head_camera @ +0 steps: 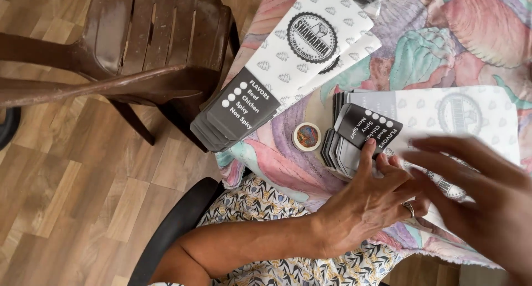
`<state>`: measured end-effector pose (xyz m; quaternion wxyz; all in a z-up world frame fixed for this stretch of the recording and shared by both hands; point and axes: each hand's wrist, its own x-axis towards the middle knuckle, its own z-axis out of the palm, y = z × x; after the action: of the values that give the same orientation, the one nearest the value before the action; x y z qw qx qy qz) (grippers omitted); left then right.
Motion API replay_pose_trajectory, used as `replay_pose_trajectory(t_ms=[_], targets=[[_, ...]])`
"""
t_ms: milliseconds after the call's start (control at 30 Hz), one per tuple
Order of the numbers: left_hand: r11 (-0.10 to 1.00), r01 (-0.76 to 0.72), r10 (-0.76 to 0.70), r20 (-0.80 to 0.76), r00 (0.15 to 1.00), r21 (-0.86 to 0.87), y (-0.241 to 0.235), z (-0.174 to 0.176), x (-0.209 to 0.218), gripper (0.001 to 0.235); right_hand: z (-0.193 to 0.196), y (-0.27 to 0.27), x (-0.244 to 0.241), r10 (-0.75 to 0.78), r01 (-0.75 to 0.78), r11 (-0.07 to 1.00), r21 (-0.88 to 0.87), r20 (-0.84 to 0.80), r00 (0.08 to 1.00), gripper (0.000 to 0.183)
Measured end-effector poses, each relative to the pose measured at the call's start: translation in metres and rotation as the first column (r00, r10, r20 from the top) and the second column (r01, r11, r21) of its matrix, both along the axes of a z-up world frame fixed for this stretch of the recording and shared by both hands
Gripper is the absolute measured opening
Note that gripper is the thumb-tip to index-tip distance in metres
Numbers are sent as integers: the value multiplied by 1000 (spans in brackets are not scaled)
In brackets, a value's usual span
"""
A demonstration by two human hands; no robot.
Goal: Folding, stacking, and organizing printed shawarma food wrappers at a table using tape.
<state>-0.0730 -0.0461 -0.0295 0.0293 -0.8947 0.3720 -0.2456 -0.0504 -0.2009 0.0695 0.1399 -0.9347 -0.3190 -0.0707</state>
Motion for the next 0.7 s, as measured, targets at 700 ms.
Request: replay_pose_trajectory(t_ms=[700], targets=[[995,82,-88,-103,991,-60,6,6,8,52,-29,-9,57,206,-193,961,197,-47,977,30]])
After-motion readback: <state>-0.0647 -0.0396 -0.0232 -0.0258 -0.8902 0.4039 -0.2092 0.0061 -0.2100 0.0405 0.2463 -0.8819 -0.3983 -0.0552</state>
